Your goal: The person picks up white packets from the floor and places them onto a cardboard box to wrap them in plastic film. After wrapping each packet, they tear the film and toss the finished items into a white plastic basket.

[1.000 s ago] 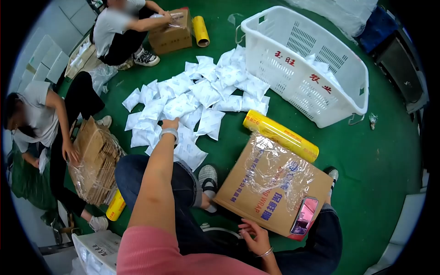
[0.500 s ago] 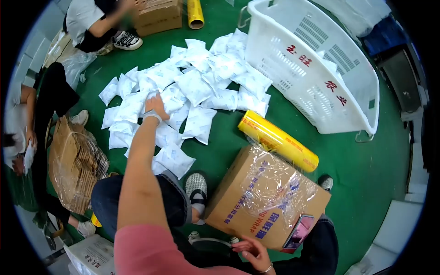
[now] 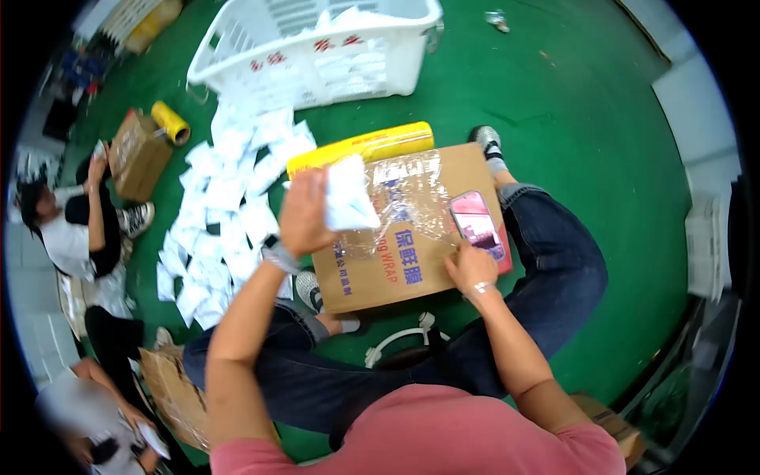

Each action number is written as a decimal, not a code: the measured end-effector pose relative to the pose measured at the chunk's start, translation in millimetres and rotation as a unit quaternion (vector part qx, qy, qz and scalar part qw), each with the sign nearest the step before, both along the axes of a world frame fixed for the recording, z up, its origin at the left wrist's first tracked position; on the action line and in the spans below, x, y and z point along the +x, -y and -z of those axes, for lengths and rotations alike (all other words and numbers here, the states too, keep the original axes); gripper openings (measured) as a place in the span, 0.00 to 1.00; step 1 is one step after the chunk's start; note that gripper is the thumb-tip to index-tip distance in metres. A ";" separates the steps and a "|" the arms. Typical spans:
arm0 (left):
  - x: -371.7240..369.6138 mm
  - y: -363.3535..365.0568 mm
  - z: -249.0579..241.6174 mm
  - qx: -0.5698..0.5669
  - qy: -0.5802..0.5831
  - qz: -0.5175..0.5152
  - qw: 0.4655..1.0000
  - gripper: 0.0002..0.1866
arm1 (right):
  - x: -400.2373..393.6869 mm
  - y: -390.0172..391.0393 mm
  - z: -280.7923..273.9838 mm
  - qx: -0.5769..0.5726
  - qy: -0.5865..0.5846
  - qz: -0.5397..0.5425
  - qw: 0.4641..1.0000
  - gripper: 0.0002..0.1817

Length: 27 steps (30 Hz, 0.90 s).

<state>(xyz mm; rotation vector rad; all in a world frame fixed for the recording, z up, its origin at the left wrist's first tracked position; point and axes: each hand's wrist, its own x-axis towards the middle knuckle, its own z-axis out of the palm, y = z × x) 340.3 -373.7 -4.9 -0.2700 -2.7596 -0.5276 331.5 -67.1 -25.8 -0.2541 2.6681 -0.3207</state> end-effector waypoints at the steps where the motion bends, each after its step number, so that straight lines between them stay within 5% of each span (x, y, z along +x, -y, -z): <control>1: -8.3 -23.8 2.0 -0.089 0.001 0.021 0.996 0.49 | -3.7 1.7 5.2 0.050 0.018 0.009 0.999 0.22; 3: -23.1 -60.7 17.7 -0.099 0.002 0.020 0.995 0.51 | 0.6 3.6 41.9 -0.017 -0.046 0.025 0.998 0.30; 9: -36.5 -74.8 61.3 -0.106 0.114 -0.118 0.981 0.57 | -23.5 12.5 82.6 -0.094 -0.083 0.072 0.989 0.18; 10: -32.2 -74.1 55.4 -0.111 0.141 -0.095 0.979 0.59 | -29.3 0.3 80.4 -0.241 0.103 0.084 0.961 0.15; 12: -25.7 -73.4 48.5 -0.145 0.210 -0.077 0.964 0.63 | -47.6 -27.1 63.7 -0.493 0.393 0.140 0.763 0.09; 13: -23.9 -72.4 50.0 -0.146 0.213 -0.079 0.963 0.63 | -51.2 -33.8 53.6 -0.630 0.405 0.239 0.618 0.09; 15: -15.6 -75.1 62.2 -0.098 0.224 -0.082 0.966 0.64 | -71.7 -38.1 52.6 -0.736 0.332 0.111 0.580 0.06; 17: -9.1 -85.3 59.0 -0.070 0.233 -0.069 0.967 0.64 | -63.6 -2.7 11.0 -0.731 0.235 0.143 0.624 0.06; 20: -3.7 -91.3 49.8 -0.058 0.224 -0.036 0.972 0.62 | -63.2 63.1 49.1 -0.651 0.184 -0.138 0.723 0.09; 21: -0.2 -79.7 58.1 -0.060 0.221 -0.044 0.972 0.62 | -55.9 72.7 49.6 -0.519 0.044 -0.223 0.824 0.10; 23: 15.7 -57.9 81.2 0.060 0.056 0.019 0.996 0.53 | -56.9 79.1 53.2 -0.367 -0.126 -0.381 0.839 0.16; 24: 34.1 -56.2 78.9 0.027 -0.030 -0.030 0.999 0.40 | -61.5 80.2 53.3 -0.367 -0.125 -0.389 0.835 0.16; 26: 72.0 -65.2 80.5 0.031 0.018 -0.092 0.995 0.33 | -62.6 78.8 58.2 -0.338 -0.211 -0.391 0.830 0.33; 27: 85.8 -71.7 78.5 0.037 0.067 -0.145 0.987 0.27 | -63.3 77.0 54.9 -0.340 -0.200 -0.396 0.829 0.33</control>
